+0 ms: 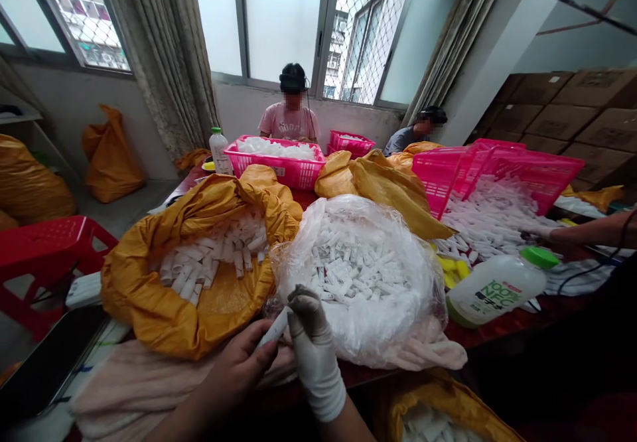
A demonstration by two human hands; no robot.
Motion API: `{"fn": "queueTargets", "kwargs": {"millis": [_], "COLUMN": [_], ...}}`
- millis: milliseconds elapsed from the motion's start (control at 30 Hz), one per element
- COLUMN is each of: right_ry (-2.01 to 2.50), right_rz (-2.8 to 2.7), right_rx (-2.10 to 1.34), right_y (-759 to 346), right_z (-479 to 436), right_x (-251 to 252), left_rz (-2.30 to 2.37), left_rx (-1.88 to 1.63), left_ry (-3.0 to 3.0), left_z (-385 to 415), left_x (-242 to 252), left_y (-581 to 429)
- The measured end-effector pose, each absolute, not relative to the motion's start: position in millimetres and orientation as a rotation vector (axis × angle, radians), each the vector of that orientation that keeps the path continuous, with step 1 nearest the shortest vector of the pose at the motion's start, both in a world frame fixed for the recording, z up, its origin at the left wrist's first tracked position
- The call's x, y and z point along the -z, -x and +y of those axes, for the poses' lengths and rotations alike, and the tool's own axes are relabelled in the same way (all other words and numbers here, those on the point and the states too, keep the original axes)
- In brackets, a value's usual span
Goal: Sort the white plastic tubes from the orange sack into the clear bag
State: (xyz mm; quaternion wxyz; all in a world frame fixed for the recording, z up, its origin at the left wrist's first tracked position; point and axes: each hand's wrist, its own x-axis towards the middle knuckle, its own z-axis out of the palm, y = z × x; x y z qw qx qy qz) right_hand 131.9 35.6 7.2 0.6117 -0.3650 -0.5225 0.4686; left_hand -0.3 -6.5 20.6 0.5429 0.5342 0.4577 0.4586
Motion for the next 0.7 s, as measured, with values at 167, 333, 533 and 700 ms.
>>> {"fn": "queueTargets", "kwargs": {"millis": [167,333,533,700], "right_ry": [0.866,1.008,1.11,1.135], "right_rz": [-1.2,-1.023,-0.984,-1.106], "right_rx": [-1.022,-1.288,-1.288,-1.133], "right_y": [-140,-138,-135,-131], "right_z": [39,39,43,32], "right_x": [-14,-17,-15,-8], "left_rz": [1.255,1.357,1.636,1.502], "left_rx": [-1.019,-0.931,-0.771,-0.702], "left_ry": [-1.528,-1.682,-2.133,-2.109], "left_z": [-8,-8,1,2], "left_x": [-29,-25,-8,-17], "left_y": [2,1,-4,-16]}}
